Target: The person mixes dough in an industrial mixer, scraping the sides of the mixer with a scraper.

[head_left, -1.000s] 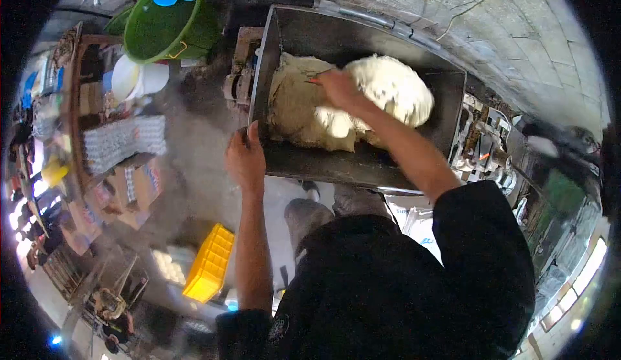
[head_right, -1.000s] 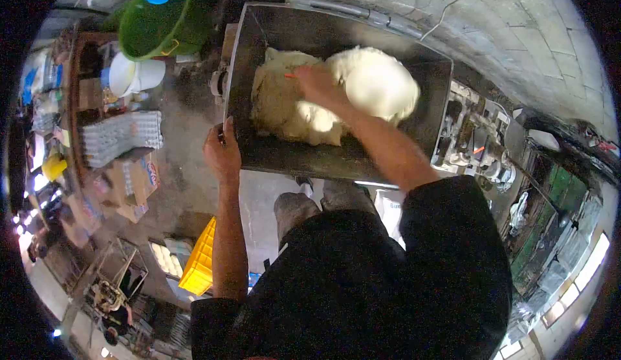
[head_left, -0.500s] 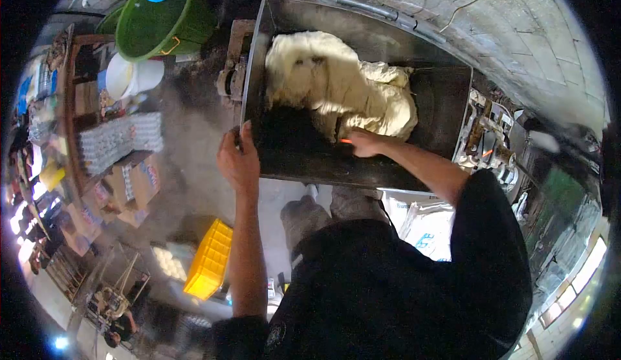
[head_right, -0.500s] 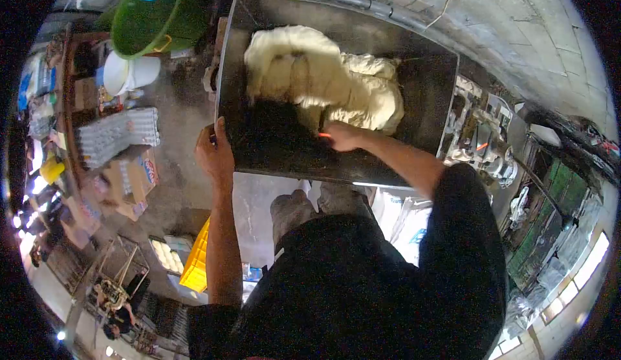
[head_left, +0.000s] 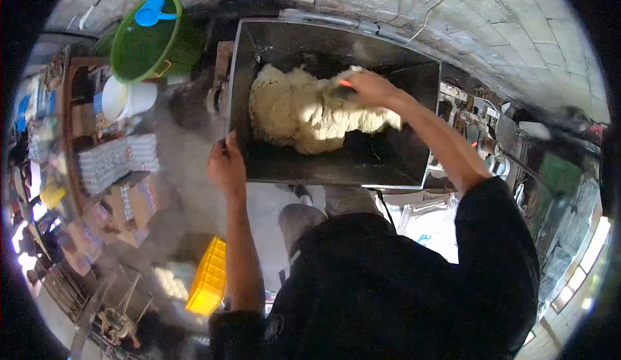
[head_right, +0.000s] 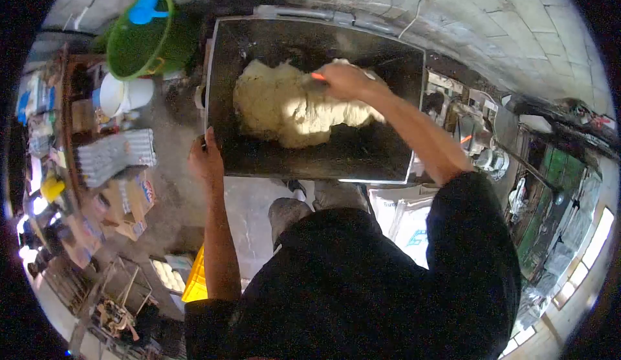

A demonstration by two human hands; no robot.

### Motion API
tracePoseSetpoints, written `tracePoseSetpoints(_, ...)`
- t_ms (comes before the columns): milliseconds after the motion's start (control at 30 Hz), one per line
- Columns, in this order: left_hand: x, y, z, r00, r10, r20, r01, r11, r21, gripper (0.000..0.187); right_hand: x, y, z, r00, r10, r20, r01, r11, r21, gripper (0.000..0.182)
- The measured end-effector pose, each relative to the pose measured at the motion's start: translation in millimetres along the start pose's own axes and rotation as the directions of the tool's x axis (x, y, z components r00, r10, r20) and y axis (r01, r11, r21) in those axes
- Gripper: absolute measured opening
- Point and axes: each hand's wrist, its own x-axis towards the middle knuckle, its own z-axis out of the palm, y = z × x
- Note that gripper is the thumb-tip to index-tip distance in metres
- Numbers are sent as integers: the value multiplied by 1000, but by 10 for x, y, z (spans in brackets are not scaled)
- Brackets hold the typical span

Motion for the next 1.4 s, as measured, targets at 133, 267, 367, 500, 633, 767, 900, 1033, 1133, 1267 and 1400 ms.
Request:
tracePoseSetpoints(133, -6, -23, 44, 1000, -8, -10, 8, 999, 39, 37, -888, 113, 313, 945, -28, 326, -10, 993, 114, 47)
tracePoseSetpoints(267, -3, 24, -2, 990, -81, 113, 80, 997, 14, 34, -825, 60, 1171, 837, 6, 547, -64, 994, 87, 34)
tracePoseSetpoints(367, 4, -14, 32, 997, -35, 70, 32, 998, 49, 36, -463, 704, 2344, 877, 30, 480, -105, 986, 130, 26)
tracePoseSetpoints(500, 26, -16, 64, 999, -30, -12, 30, 999, -27, 37, -340, 1233, 3092, 964, 150, 220, -133, 987, -90, 19)
tracePoseSetpoints(633, -2, 23, 28, 998, -50, 36, 49, 998, 44, 40, -714, 673, 1762, 979, 156, 131, -133, 976, -170, 20)
tracePoseSetpoints(767, -2, -6, 41, 999, -39, 16, 39, 999, -12, 44, -987, 591, 794, 902, 426, 64, -402, 887, -228, 26)
tracePoseSetpoints(900, -11, -20, 56, 1000, -23, 8, 23, 998, 55, 45, -1455, 118, -76, 922, 143, 359, -219, 959, 182, 31)
tracePoseSetpoints(1033, -25, 30, 29, 999, -50, 22, 50, 999, 16, 43, -1469, 199, 315, 650, 95, 754, -126, 992, -16, 30)
tracePoseSetpoints(1133, -2, -5, 59, 994, -97, 59, 95, 995, 35, 42, -1217, 768, 1324, 869, -52, 492, 40, 999, 36, 32)
tracePoseSetpoints(1267, -24, -8, 67, 998, -55, 15, 55, 998, -12, 39, -774, 909, 2097, 850, 76, 521, -91, 996, 3, 27)
tracePoseSetpoints(1400, -13, -49, 52, 999, -35, 16, 36, 999, -9, 35, -815, 1191, 2725, 985, 164, 53, -167, 984, 55, 26)
